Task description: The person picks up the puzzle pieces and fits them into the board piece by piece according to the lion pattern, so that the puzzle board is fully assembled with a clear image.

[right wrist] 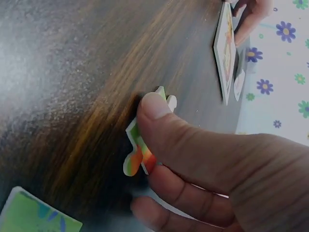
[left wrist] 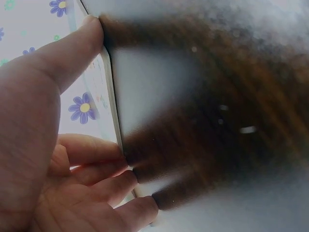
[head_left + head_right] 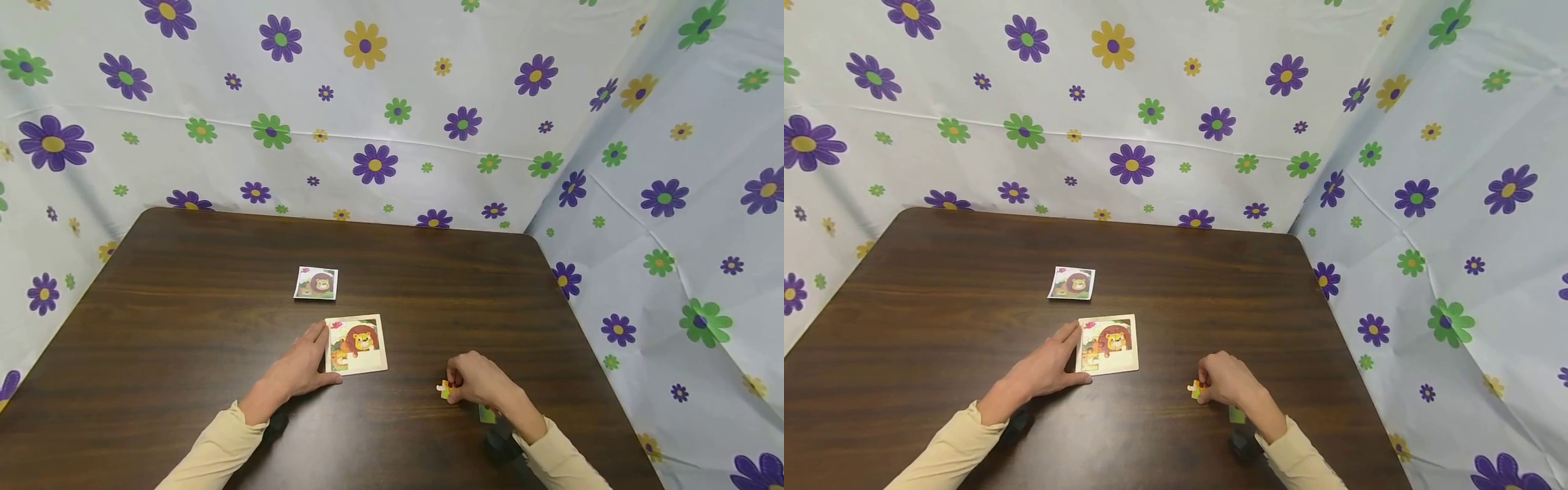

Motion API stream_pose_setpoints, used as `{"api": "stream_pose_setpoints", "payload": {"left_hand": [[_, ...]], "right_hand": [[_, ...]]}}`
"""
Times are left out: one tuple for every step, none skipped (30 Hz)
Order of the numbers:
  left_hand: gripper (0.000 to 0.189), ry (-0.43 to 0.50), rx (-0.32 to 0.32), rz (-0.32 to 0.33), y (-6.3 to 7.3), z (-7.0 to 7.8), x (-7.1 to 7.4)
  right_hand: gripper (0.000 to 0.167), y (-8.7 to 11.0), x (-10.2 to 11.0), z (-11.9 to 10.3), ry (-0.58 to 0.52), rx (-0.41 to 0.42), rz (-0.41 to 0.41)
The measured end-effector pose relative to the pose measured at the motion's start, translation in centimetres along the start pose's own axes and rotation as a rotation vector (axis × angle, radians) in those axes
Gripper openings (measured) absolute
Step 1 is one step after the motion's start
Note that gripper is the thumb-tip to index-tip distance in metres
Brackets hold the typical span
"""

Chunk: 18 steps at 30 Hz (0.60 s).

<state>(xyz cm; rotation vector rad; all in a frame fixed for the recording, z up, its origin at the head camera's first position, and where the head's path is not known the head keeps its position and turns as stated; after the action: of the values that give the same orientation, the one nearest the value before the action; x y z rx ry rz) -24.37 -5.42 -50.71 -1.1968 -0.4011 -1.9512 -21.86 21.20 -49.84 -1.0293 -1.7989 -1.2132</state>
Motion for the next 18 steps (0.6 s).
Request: {"api": "stream_pose_setpoints", "payload": {"left_hand": [[0.093,-0.003,0.0,0.002,0.0,0.0,0.1],[0.093,-0.006,-0.001,0.002,0.0,0.0,0.1],[0.093,-0.006,-0.002,0.002,-0.1,0.0,0.1],[0.093,-0.007,-0.001,-0.002,-0.1,0.0,0.1],[0.093,-0.003,0.001,-0.005,-0.1,0.0,0.1],[0.093,-0.001,0.003,-0.009,0.0,0.0,0.0],[0.094,0.003,0.007,-0.013,0.0,-0.1,0.0],[0.094,0.007,0.009,-0.015,0.0,-0.1,0.0],[0.094,0.01,0.012,-0.015,0.0,-0.1,0.0],[0.094,0.011,0.014,-0.014,0.0,-0.1,0.0],[0.094,0.011,0.014,-0.011,0.0,0.0,0.1],[0.094,0.01,0.014,-0.01,0.0,0.0,0.1],[0.093,0.01,0.013,-0.007,0.0,0.0,0.1],[0.093,0.007,0.012,-0.006,0.0,0.1,0.2],[0.093,0.003,0.01,-0.006,0.0,0.1,0.1],[0.093,-0.001,0.007,-0.006,0.0,0.1,0.2],[0.092,-0.006,0.004,-0.005,0.0,0.2,0.2],[0.092,-0.011,0.0,-0.006,0.0,0.2,0.2]], "right_hand": [[0.03,-0.1,0.0,-0.1,-0.002,-0.001,-0.004],[0.031,-0.1,0.0,-0.1,-0.004,-0.003,-0.007],[0.033,-0.1,0.0,-0.1,-0.007,-0.004,-0.01],[0.033,-0.2,0.0,-0.2,-0.007,0.0,-0.01],[0.033,-0.2,0.0,-0.3,-0.002,0.01,-0.006],[0.032,-0.3,0.1,-0.5,0.003,0.026,0.003],[0.029,-0.3,0.3,-0.7,0.015,0.044,0.018],[0.025,-0.4,0.5,-1.0,0.021,0.064,0.035],[0.021,-0.5,0.7,-1.3,0.026,0.082,0.052],[0.019,-0.7,0.9,-1.7,0.028,0.101,0.069],[0.017,-0.9,1.1,-2.1,0.028,0.126,0.085],[0.016,-1.2,1.4,-2.6,0.026,0.146,0.1],[0.016,-1.5,1.6,-3.1,0.018,0.163,0.11],[0.017,-1.8,1.8,-3.7,0.003,0.183,0.115],[0.017,-2.1,1.9,-4.3,-0.012,0.202,0.121],[0.016,-2.5,2.1,-5.0,-0.031,0.224,0.126],[0.016,-2.8,2.3,-5.7,-0.052,0.246,0.131],[0.015,-3.1,2.5,-6.5,-0.078,0.261,0.129]]}}
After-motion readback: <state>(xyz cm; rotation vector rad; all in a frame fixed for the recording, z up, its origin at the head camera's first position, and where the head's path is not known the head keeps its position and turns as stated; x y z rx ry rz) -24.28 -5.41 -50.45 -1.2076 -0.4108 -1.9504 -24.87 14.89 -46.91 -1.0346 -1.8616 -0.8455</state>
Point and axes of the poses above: each hand's wrist, its own y-axis away from the middle knuckle, its own x-axis out of the back of the hand, z = x × y, the point moved 9 cm from there along -y, towards the middle knuckle, and after that the axes turned 15 degrees about -x, right-handed, at the moved point
